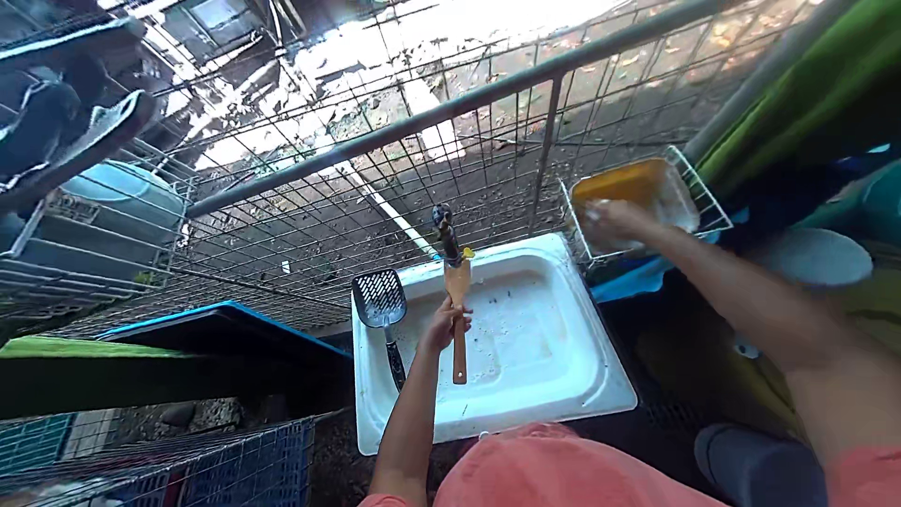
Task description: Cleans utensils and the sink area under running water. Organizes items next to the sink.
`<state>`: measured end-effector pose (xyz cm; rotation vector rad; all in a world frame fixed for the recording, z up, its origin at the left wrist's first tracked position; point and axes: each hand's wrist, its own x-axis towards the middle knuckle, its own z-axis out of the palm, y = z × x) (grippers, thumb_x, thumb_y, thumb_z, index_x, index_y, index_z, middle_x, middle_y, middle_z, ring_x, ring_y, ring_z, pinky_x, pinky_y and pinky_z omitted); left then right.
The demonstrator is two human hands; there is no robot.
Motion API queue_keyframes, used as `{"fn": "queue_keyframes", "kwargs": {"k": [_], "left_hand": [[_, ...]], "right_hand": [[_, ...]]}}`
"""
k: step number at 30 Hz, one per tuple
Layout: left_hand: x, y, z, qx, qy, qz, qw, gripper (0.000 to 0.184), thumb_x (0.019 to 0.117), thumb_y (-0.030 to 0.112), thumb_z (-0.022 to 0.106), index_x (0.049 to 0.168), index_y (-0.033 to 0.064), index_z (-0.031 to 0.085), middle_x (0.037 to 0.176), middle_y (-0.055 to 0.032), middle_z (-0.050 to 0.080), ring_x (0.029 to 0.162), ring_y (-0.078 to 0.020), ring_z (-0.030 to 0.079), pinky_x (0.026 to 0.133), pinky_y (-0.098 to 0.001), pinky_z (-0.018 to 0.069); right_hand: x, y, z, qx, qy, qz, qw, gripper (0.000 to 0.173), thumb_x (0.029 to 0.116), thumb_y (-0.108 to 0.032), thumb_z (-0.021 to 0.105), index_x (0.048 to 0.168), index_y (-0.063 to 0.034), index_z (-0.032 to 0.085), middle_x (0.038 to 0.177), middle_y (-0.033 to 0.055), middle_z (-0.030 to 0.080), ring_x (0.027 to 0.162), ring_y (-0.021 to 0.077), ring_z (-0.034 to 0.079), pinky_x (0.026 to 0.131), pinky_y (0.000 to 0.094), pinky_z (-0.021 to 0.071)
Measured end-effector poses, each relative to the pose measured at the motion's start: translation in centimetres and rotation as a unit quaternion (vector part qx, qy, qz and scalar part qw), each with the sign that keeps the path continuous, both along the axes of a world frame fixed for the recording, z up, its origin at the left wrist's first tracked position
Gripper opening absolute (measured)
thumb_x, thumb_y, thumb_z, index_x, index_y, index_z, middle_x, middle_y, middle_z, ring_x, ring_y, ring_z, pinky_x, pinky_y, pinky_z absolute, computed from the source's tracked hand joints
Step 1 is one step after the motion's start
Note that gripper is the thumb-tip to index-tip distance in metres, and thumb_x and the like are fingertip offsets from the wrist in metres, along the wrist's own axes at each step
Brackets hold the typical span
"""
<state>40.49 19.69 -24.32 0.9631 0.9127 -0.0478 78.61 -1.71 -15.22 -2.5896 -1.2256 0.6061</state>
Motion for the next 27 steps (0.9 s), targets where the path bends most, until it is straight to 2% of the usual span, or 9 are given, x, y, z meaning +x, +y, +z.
{"fn": "queue_keyframes", "kwargs": {"k": [3,5,9,11,13,17,19,23,27], "left_hand": [[-1.2,-1.1,0.8,-0.004,0.023,-0.016,1.000,0.054,0.1131,0.019,0.034,0.162,0.0198,0.012,0.081,-0.0046,0.058,0.057,-0.0112,0.056,0.053,-0.0247,0.0497],[-1.7,-1.9,1.5,-0.018,0.022,-0.019,0.999,0.053,0.1127,0.017,0.034,0.161,0.0196,0.012,0.077,-0.0020,0.053,0.053,-0.0086,0.050,0.047,-0.0221,0.0444],[-1.9,-3.4,3.6,-0.046,-0.017,-0.047,0.998,0.053,0.1057,0.002,0.040,0.155,0.0156,0.025,0.077,0.0003,0.051,0.053,-0.0060,0.047,0.047,-0.0201,0.0417],[-2.2,-4.2,4.7,-0.031,-0.010,-0.051,0.998,0.029,0.1063,0.002,0.039,0.133,0.0124,0.039,0.070,0.0025,0.049,0.050,-0.0042,0.044,0.045,-0.0187,0.0389],[-3.1,-4.6,4.9,-0.017,-0.014,-0.061,0.998,0.031,0.1075,0.003,0.037,0.137,0.0124,0.035,0.070,0.0040,0.044,0.048,-0.0027,0.038,0.043,-0.0172,0.0338],[-4.8,-4.5,4.3,-0.014,-0.003,-0.056,0.998,0.041,0.1083,0.004,0.037,0.147,0.0128,0.027,0.069,0.0039,0.040,0.047,-0.0034,0.036,0.041,-0.0184,0.0317],[-5.3,-3.6,4.3,-0.018,-0.001,-0.057,0.998,0.035,0.1074,0.003,0.038,0.141,0.0117,0.032,0.067,0.0041,0.040,0.046,-0.0027,0.036,0.040,-0.0175,0.0311],[-6.5,-3.1,3.8,-0.001,0.031,-0.098,0.995,0.022,0.1069,0.004,0.042,0.128,0.0098,0.041,0.066,0.0032,0.044,0.045,-0.0031,0.037,0.040,-0.0174,0.0320],[-6.2,-4.1,3.9,0.099,0.073,-0.168,0.978,0.033,0.1104,0.020,0.045,0.140,0.0045,0.042,0.070,0.0000,0.049,0.048,-0.0070,0.045,0.046,-0.0222,0.0405]], "right_hand": [[-4.0,-0.1,3.5,0.229,0.025,-0.045,0.972,0.051,0.0995,-0.007,0.061,0.150,-0.0063,0.051,0.133,0.0305,0.062,0.119,0.0513,0.062,0.101,0.0704,0.0449],[-10.2,1.4,3.4,0.271,0.047,0.001,0.962,0.068,0.0936,-0.015,0.069,0.155,-0.0060,0.042,0.149,0.0230,0.053,0.129,0.0404,0.059,0.107,0.0609,0.0465],[-23.7,7.3,-4.7,0.290,0.171,0.086,0.938,0.066,0.0925,-0.023,0.072,0.149,0.0017,0.049,0.145,0.0228,0.057,0.135,0.0337,0.056,0.116,0.0492,0.0421],[-27.4,9.5,-7.8,0.294,0.154,0.099,0.938,0.051,0.0965,-0.023,0.062,0.142,-0.0020,0.059,0.150,0.0200,0.055,0.146,0.0389,0.044,0.122,0.0604,0.0283],[-26.8,11.6,-9.5,0.324,0.086,0.058,0.940,0.043,0.0980,-0.026,0.060,0.135,-0.0055,0.068,0.147,0.0195,0.058,0.145,0.0444,0.044,0.117,0.0714,0.0253],[-26.0,13.9,-11.2,0.294,0.070,-0.014,0.953,0.041,0.1005,-0.015,0.057,0.135,0.0064,0.062,0.143,0.0263,0.058,0.140,0.0412,0.051,0.119,0.0523,0.0375],[-28.0,13.4,-12.2,0.346,0.047,0.061,0.935,0.044,0.0981,-0.012,0.056,0.136,0.0092,0.060,0.147,0.0285,0.055,0.145,0.0461,0.043,0.122,0.0580,0.0310],[-29.8,11.8,-13.1,0.420,0.034,0.266,0.867,0.034,0.0984,-0.018,0.055,0.120,0.0001,0.073,0.130,0.0228,0.068,0.131,0.0439,0.059,0.115,0.0604,0.0401],[-27.2,13.6,-10.4,0.284,0.061,0.131,0.948,0.039,0.0987,-0.032,0.061,0.106,0.0045,0.074,0.110,0.0247,0.073,0.112,0.0413,0.068,0.100,0.0577,0.0516]]}}
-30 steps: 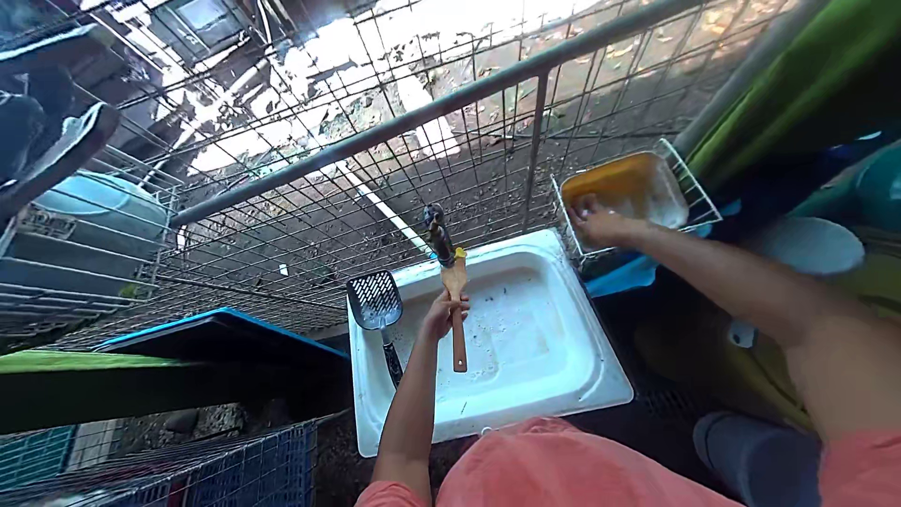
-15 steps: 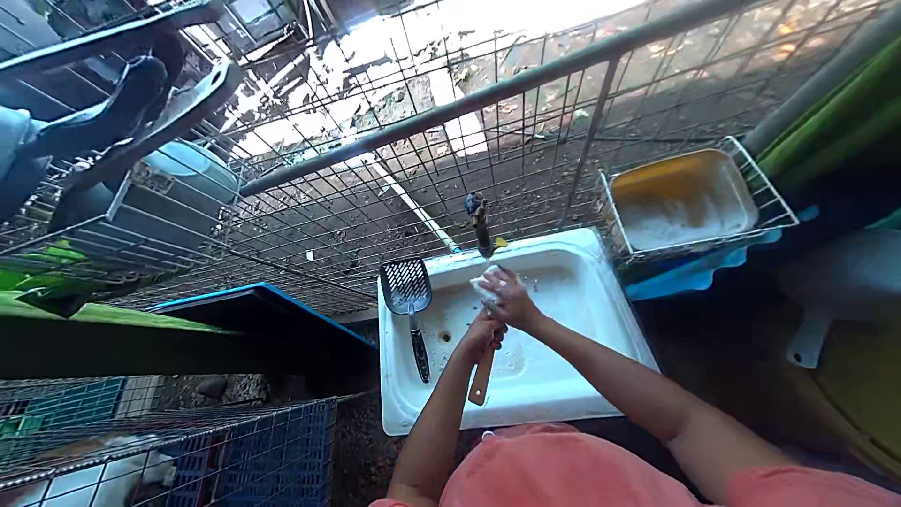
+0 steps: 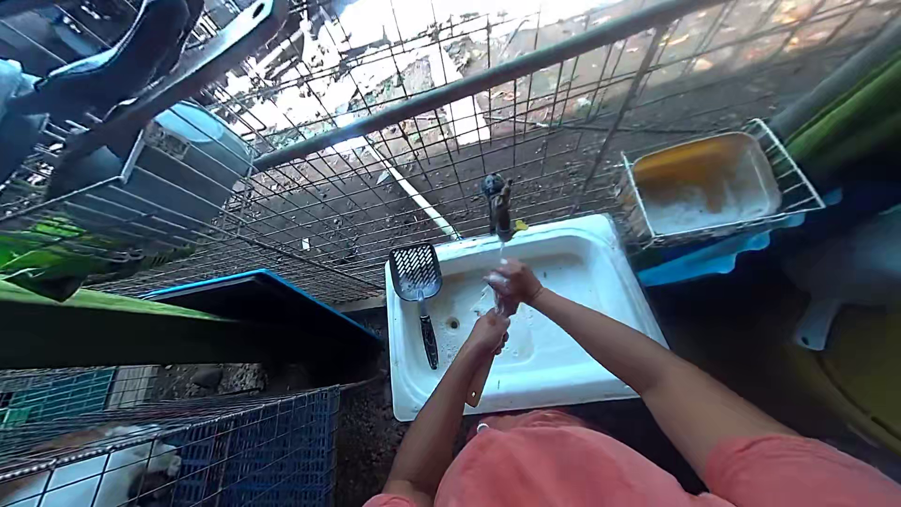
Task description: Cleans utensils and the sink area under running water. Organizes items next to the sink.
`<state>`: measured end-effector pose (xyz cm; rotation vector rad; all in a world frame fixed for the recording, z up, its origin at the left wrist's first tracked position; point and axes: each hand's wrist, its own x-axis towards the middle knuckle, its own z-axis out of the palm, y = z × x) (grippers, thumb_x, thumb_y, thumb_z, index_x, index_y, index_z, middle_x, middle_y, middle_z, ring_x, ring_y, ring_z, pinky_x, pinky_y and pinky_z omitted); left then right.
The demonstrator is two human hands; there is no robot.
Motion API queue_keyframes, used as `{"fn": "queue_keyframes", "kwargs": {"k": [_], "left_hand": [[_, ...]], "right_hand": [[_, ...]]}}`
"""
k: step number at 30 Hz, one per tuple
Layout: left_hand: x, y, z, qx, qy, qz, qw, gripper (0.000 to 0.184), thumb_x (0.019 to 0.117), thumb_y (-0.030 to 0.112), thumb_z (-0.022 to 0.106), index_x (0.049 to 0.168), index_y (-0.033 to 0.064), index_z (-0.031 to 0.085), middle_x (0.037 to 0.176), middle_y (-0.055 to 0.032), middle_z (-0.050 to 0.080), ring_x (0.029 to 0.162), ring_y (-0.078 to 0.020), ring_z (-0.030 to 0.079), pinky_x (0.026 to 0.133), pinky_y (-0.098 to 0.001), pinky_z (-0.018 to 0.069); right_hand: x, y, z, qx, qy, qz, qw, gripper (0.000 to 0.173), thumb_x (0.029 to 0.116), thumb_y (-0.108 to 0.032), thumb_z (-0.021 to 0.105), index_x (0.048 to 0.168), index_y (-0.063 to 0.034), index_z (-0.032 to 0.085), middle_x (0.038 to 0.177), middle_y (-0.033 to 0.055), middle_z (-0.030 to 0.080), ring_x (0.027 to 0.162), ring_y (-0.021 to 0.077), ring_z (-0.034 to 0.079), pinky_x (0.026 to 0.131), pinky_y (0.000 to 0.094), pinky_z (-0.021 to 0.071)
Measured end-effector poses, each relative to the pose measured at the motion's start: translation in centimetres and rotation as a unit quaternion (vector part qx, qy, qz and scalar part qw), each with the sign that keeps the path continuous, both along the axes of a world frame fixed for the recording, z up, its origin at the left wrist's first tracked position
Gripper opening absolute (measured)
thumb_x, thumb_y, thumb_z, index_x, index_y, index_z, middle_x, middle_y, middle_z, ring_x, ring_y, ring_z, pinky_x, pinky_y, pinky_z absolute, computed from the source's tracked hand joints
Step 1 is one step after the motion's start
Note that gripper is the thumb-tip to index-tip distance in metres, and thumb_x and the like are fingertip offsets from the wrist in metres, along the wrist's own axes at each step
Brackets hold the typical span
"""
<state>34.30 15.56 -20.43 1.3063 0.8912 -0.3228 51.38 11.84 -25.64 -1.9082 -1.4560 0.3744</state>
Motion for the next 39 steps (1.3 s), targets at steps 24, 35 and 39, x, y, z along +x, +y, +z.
{"fn": "queue_keyframes", "kwargs": {"k": [24,35,39], "left_hand": [[0.3,2.1,-1.1,-0.007,-0.040,0.089,0.995,0.011,0.1050,0.004,0.049,0.116,0.0005,0.051,0.070,0.0001,0.055,0.048,-0.0044,0.046,0.048,-0.0193,0.0429],[1.3,-1.3,-7.2,0.154,-0.188,0.155,0.958,0.035,0.1100,0.019,0.037,0.103,-0.0057,0.061,0.059,0.0040,0.049,0.046,-0.0034,0.046,0.047,-0.0220,0.0439],[3.9,0.7,-5.3,0.153,-0.199,0.290,0.923,0.035,0.1103,0.016,0.037,0.098,-0.0067,0.061,0.061,-0.0007,0.056,0.048,-0.0056,0.052,0.049,-0.0241,0.0495]], "right_hand": [[-4.4,-0.1,-1.1,0.081,0.042,0.056,0.994,0.040,0.0953,-0.019,0.058,0.130,-0.0013,0.070,0.139,0.0222,0.063,0.140,0.0407,0.050,0.120,0.0547,0.0359],[2.7,3.4,3.8,-0.059,0.394,-0.338,0.853,0.031,0.1008,-0.020,0.064,0.112,0.0091,0.064,0.103,0.0243,0.067,0.095,0.0320,0.066,0.090,0.0505,0.0529],[-3.7,3.0,3.9,-0.016,0.507,-0.302,0.807,0.042,0.0944,-0.014,0.073,0.128,0.0082,0.059,0.114,0.0199,0.069,0.102,0.0215,0.069,0.094,0.0378,0.0570]]}}
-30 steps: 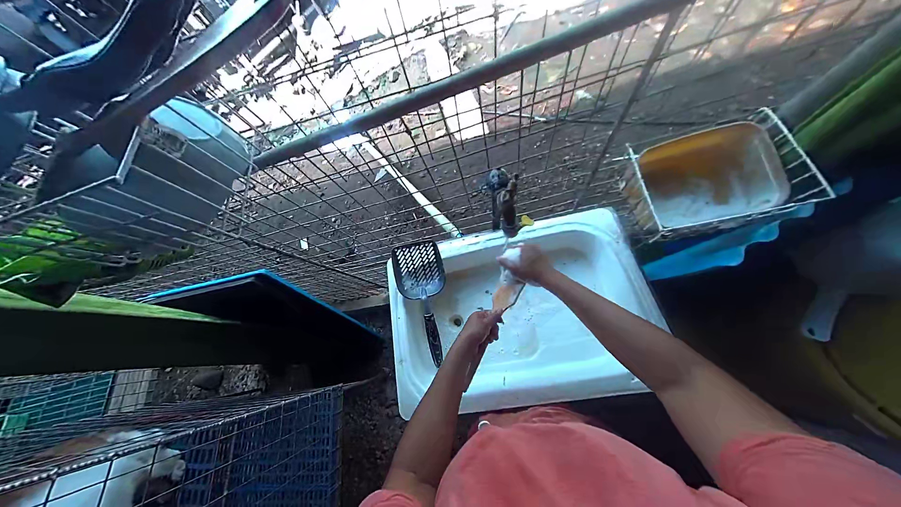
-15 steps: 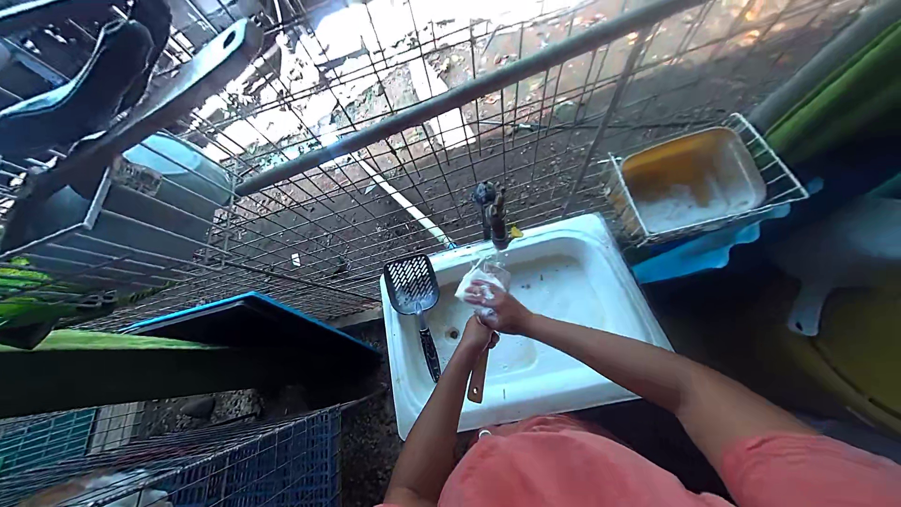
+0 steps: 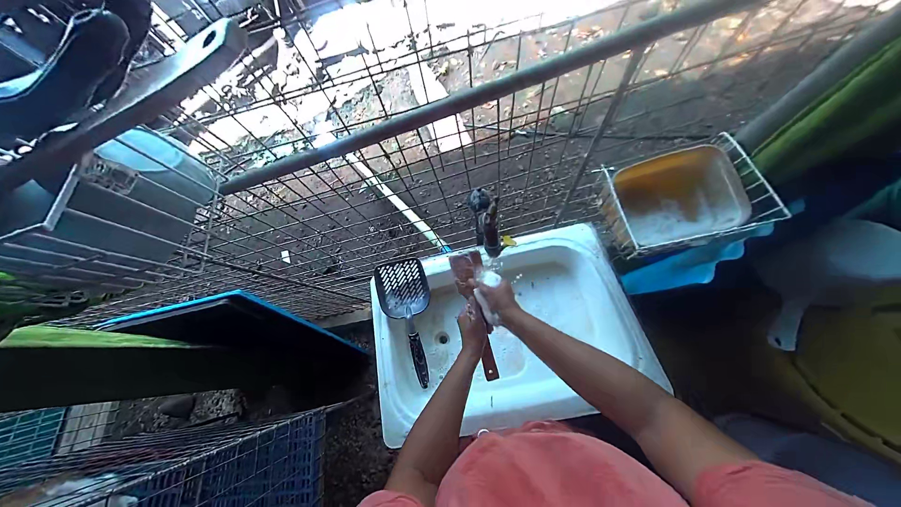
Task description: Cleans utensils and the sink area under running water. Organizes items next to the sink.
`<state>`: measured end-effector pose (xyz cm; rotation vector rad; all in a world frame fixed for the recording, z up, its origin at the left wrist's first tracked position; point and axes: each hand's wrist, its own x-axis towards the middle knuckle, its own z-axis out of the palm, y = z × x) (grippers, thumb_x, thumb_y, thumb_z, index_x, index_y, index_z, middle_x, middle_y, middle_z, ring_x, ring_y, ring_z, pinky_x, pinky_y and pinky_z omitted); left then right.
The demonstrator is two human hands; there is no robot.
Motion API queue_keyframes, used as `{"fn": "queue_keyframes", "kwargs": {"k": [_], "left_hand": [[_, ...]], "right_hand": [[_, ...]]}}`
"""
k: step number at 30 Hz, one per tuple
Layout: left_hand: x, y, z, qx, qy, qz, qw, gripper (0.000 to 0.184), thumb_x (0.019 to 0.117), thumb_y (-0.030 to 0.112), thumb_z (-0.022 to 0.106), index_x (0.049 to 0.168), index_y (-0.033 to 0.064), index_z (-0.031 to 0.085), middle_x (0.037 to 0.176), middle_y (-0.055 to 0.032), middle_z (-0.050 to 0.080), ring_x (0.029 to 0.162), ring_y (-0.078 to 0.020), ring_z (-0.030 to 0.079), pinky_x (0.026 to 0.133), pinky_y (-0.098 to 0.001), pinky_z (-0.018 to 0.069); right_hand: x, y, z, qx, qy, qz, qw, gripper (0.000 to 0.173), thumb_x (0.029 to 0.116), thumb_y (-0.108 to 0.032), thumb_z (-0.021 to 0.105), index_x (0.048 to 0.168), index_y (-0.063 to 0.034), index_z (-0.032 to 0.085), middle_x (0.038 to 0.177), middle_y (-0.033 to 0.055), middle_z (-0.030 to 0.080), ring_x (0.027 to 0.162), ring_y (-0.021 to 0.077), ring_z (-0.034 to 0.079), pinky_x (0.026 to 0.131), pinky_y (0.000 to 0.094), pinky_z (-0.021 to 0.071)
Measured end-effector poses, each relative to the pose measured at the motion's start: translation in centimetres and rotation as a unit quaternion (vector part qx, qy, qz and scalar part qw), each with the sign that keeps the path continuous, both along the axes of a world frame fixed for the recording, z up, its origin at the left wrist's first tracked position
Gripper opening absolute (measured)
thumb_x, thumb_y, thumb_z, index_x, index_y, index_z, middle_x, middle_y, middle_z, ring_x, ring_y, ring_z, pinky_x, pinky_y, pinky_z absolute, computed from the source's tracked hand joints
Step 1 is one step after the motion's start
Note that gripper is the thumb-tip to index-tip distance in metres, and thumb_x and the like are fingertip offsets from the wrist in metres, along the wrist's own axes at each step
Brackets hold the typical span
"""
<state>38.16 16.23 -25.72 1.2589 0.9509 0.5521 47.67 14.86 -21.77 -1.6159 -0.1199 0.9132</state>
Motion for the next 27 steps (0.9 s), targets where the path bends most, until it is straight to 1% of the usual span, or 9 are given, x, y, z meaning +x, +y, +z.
{"fn": "queue_keyframes", "kwargs": {"k": [4,8,12,14,16,18,20,22,27], "left_hand": [[0.5,-0.7,0.7,-0.050,-0.012,-0.059,0.997,0.034,0.1110,0.017,0.034,0.118,-0.0099,0.054,0.062,-0.0007,0.056,0.049,-0.0079,0.056,0.051,-0.0254,0.0530],[0.0,-4.7,-0.2,-0.155,-0.039,-0.090,0.983,0.031,0.1127,0.019,0.024,0.113,-0.0030,0.046,0.058,0.0040,0.047,0.045,-0.0051,0.049,0.047,-0.0212,0.0473],[0.6,-4.2,-1.5,-0.117,-0.005,-0.086,0.989,0.039,0.1129,0.020,0.023,0.117,-0.0074,0.050,0.064,-0.0029,0.057,0.053,-0.0111,0.059,0.056,-0.0283,0.0551],[0.8,-2.4,-1.2,-0.158,0.054,-0.162,0.973,0.044,0.1136,0.021,0.029,0.131,-0.0123,0.051,0.098,-0.0194,0.069,0.084,-0.0218,0.070,0.081,-0.0388,0.0590],[1.2,-0.1,-0.5,-0.208,0.031,-0.178,0.961,0.045,0.1088,0.015,0.039,0.149,-0.0045,0.038,0.136,-0.0229,0.056,0.116,-0.0251,0.059,0.097,-0.0428,0.0503],[2.1,2.0,0.3,-0.207,-0.031,-0.149,0.967,0.056,0.1030,0.013,0.037,0.157,0.0035,0.027,0.151,-0.0202,0.043,0.130,-0.0261,0.049,0.102,-0.0458,0.0453],[4.1,3.3,1.4,-0.187,-0.059,-0.102,0.975,0.043,0.1096,0.018,0.038,0.149,0.0007,0.041,0.139,-0.0171,0.055,0.121,-0.0216,0.056,0.098,-0.0404,0.0489],[6.5,3.8,1.6,-0.169,-0.067,-0.050,0.982,0.029,0.1111,0.017,0.040,0.122,-0.0033,0.058,0.103,-0.0096,0.071,0.092,-0.0140,0.067,0.083,-0.0318,0.0550],[9.4,5.3,1.8,-0.249,-0.108,0.061,0.961,0.036,0.1126,0.035,0.035,0.095,0.0076,0.050,0.059,0.0019,0.050,0.049,-0.0094,0.055,0.054,-0.0259,0.0549]], "right_hand": [[2.0,0.4,0.3,0.015,-0.024,0.006,1.000,0.031,0.0934,-0.011,0.073,0.118,0.0068,0.066,0.105,0.0172,0.071,0.095,0.0202,0.069,0.089,0.0388,0.0580],[5.0,0.5,-0.3,0.081,0.045,-0.044,0.995,0.024,0.1025,-0.006,0.056,0.122,0.0075,0.055,0.092,0.0153,0.067,0.075,0.0197,0.068,0.070,0.0371,0.0597],[3.0,-2.0,-1.9,-0.003,0.003,0.144,0.990,0.037,0.0943,-0.010,0.070,0.125,0.0073,0.059,0.107,0.0162,0.068,0.093,0.0188,0.067,0.087,0.0376,0.0572],[3.8,-2.6,-1.2,-0.044,-0.035,0.174,0.983,0.038,0.0927,-0.014,0.074,0.123,0.0061,0.062,0.109,0.0160,0.068,0.096,0.0177,0.066,0.091,0.0363,0.0555],[5.3,-2.6,-0.9,-0.090,-0.076,0.199,0.973,0.045,0.0890,-0.021,0.080,0.120,0.0069,0.064,0.109,0.0190,0.069,0.097,0.0221,0.067,0.093,0.0407,0.0548],[6.4,-2.6,-1.1,-0.133,-0.132,0.242,0.952,0.048,0.0845,-0.026,0.084,0.115,0.0067,0.066,0.107,0.0213,0.070,0.098,0.0281,0.068,0.094,0.0480,0.0539],[6.3,-2.9,-1.9,-0.165,-0.177,0.293,0.925,0.047,0.0842,-0.028,0.081,0.114,0.0056,0.068,0.112,0.0250,0.070,0.106,0.0367,0.068,0.097,0.0583,0.0518],[5.0,-3.5,-2.9,-0.156,-0.181,0.272,0.932,0.043,0.0841,-0.031,0.079,0.110,0.0022,0.070,0.105,0.0210,0.072,0.097,0.0333,0.070,0.090,0.0561,0.0554],[3.7,-9.9,-5.1,-0.256,-0.133,0.280,0.915,0.043,0.0844,-0.026,0.080,0.113,0.0026,0.068,0.108,0.0243,0.069,0.103,0.0395,0.068,0.092,0.0612,0.0520]]}}
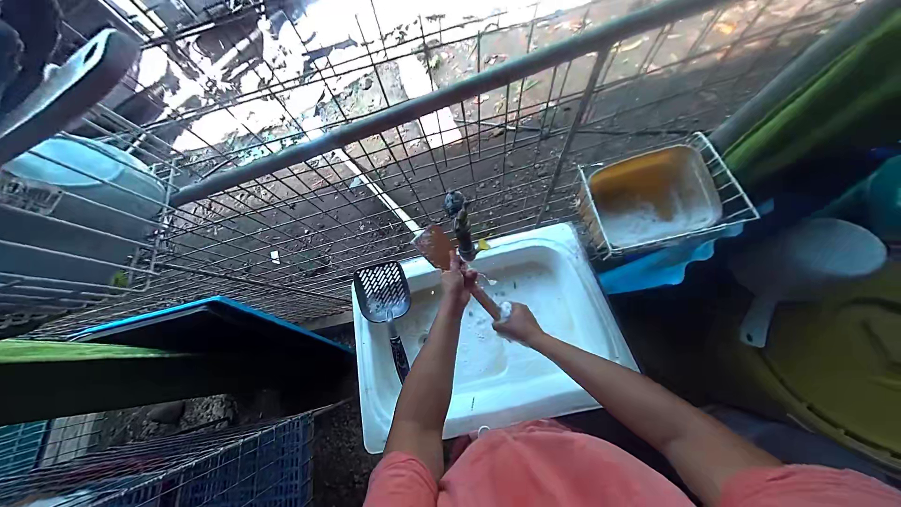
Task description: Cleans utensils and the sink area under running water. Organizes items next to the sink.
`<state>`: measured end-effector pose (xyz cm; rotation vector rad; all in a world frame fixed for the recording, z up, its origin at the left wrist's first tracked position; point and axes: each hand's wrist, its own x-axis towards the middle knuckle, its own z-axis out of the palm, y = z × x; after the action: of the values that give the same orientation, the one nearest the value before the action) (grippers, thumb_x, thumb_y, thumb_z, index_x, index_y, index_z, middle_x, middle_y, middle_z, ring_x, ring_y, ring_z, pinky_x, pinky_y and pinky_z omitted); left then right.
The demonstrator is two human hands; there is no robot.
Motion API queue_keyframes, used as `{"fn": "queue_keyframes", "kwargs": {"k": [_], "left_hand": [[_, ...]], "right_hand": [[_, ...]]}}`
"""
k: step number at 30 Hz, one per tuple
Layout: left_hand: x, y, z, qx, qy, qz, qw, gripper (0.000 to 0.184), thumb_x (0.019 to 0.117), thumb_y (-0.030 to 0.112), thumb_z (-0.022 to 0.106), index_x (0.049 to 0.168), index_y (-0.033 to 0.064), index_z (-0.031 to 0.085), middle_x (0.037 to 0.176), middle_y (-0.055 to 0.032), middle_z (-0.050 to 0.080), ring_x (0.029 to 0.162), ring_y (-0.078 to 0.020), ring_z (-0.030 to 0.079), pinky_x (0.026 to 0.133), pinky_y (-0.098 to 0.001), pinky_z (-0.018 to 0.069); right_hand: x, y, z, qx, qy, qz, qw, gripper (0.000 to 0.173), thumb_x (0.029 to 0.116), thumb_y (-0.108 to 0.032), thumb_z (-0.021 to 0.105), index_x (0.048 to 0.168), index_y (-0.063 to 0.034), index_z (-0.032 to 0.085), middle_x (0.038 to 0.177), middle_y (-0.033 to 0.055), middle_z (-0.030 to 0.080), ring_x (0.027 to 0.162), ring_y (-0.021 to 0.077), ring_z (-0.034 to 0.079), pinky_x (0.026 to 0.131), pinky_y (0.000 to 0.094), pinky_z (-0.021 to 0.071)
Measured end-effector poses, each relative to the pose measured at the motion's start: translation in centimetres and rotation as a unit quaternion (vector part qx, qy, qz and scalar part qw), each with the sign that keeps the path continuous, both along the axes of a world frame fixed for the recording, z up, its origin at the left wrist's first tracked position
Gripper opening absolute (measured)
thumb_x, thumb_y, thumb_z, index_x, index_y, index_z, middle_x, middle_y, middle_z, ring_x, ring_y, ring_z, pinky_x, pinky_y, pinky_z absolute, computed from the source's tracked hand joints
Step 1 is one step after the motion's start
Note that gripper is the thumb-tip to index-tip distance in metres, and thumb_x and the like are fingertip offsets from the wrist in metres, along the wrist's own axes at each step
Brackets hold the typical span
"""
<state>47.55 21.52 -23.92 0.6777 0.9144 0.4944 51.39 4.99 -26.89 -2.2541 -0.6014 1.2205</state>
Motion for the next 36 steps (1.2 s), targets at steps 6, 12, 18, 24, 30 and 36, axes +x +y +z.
{"fn": "queue_keyframes", "kwargs": {"k": [6,12,18,24,30,36], "left_hand": [[0.0,1.2,-1.3,-0.014,0.010,-0.120,0.993,0.041,0.1134,0.034,0.028,0.101,0.0065,0.054,0.066,0.0012,0.054,0.051,-0.0084,0.053,0.053,-0.0237,0.0523],[-1.0,0.9,-3.5,0.098,0.044,-0.194,0.975,0.021,0.1022,-0.003,0.045,0.118,-0.0020,0.059,0.071,0.0016,0.055,0.059,-0.0069,0.054,0.059,-0.0225,0.0496],[-9.1,-0.1,-2.8,0.259,0.233,-0.190,0.918,0.036,0.1050,0.013,0.054,0.136,-0.0056,0.049,0.086,-0.0087,0.059,0.066,-0.0112,0.052,0.065,-0.0293,0.0480],[-12.3,0.8,-1.5,0.236,0.299,-0.181,0.907,0.075,0.0905,0.001,0.064,0.154,-0.0062,0.026,0.124,-0.0284,0.059,0.109,-0.0318,0.060,0.096,-0.0449,0.0493],[-7.3,1.6,-1.9,0.205,0.251,-0.302,0.896,0.060,0.0940,0.001,0.066,0.148,-0.0032,0.041,0.129,-0.0251,0.061,0.103,-0.0246,0.065,0.090,-0.0382,0.0535],[-2.7,2.7,-0.8,0.184,0.221,-0.406,0.867,0.040,0.1013,0.013,0.063,0.137,-0.0019,0.051,0.107,-0.0148,0.064,0.074,-0.0140,0.065,0.068,-0.0280,0.0561]], "right_hand": [[2.8,-6.9,1.9,0.075,-0.110,-0.029,0.991,0.045,0.0916,-0.029,0.075,0.120,0.0057,0.068,0.110,0.0281,0.071,0.108,0.0433,0.068,0.098,0.0633,0.0501],[12.4,-7.7,15.6,0.319,-0.301,-0.173,0.882,0.059,0.0966,-0.031,0.069,0.139,0.0069,0.054,0.125,0.0278,0.066,0.109,0.0339,0.068,0.097,0.0522,0.0542],[20.2,-5.7,18.2,0.167,-0.412,-0.164,0.880,0.077,0.1031,-0.051,0.052,0.153,0.0063,0.039,0.158,0.0349,0.034,0.150,0.0537,0.026,0.121,0.0679,0.0180],[8.8,4.2,19.5,0.375,-0.329,0.022,0.866,0.062,0.1047,-0.038,0.051,0.150,0.0034,0.045,0.145,0.0294,0.054,0.114,0.0400,0.066,0.092,0.0547,0.0552],[3.9,12.1,21.2,0.254,-0.352,0.114,0.894,0.029,0.0996,-0.019,0.057,0.115,-0.0017,0.075,0.103,0.0254,0.072,0.100,0.0448,0.070,0.087,0.0623,0.0529],[4.3,12.1,22.7,0.187,-0.302,0.131,0.926,0.028,0.1020,-0.018,0.054,0.113,-0.0044,0.076,0.110,0.0220,0.073,0.109,0.0409,0.068,0.094,0.0602,0.0505]]}}
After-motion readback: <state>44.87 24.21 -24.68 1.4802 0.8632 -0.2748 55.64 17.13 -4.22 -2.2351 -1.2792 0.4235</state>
